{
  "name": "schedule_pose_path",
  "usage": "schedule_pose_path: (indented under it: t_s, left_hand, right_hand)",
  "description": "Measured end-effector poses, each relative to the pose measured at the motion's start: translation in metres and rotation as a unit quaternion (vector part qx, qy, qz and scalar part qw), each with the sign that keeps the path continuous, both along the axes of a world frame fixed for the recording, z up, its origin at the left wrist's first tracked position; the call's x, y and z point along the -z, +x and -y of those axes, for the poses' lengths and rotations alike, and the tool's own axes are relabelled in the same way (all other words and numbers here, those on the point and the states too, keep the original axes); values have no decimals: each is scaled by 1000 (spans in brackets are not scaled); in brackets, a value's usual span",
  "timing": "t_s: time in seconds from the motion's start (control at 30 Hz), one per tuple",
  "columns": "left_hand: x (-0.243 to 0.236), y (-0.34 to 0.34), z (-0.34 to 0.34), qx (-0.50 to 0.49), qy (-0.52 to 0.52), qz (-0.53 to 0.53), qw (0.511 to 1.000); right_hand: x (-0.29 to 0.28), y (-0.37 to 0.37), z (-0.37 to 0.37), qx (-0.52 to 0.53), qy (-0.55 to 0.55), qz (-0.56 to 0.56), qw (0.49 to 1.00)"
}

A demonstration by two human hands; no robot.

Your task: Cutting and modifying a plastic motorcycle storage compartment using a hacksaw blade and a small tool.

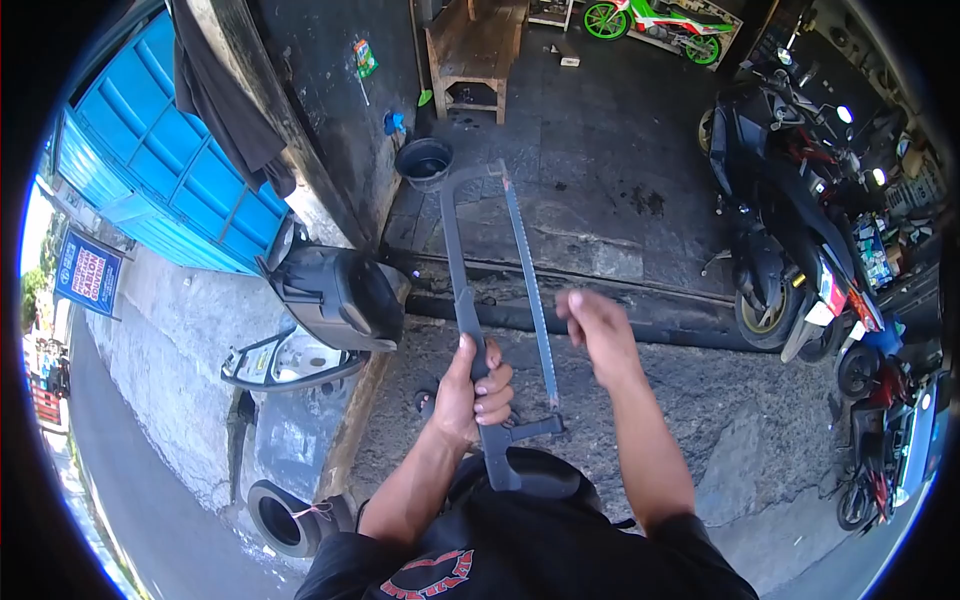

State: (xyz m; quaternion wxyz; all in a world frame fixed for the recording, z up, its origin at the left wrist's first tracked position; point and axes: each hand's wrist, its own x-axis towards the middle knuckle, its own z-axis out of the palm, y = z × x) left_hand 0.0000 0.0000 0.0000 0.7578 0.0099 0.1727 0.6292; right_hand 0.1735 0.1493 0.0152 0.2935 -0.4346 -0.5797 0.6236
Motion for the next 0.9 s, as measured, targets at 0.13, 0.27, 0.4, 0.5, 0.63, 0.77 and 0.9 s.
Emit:
schedule_pose_path:
  t_s: [0.13,0.27,0.4,0.5,0.63,0.77,0.9]
  left_hand:
    - [2,3,5,36,-7,-30,999]
    - [2,9,9,62,10,-49,997]
    - [-2,9,9,58,-2,-55,997]
    - [0,8,9,33,-38,-47,998]
    - [14,5,13,-28,-96,-23,995]
    - [24,12,38,-100,-120,15,988]
    - [58,-2,48,-192,-130,-11,973]
  right_hand:
    - [-13,-50,-54,42,-14,-53,998]
    - [-37,-67,-78,6,-16,-42,999]
    - [-48,-76,-80,28,-8,-82,996]
    - [-53,-76,-77,-5,46,-126,991]
    - [-65,-67,-64,1,79,-197,977]
    - [-48,-74,-43,-47,-66,-103,991]
    - [1,-97,-70,-167,-214,-36,962]
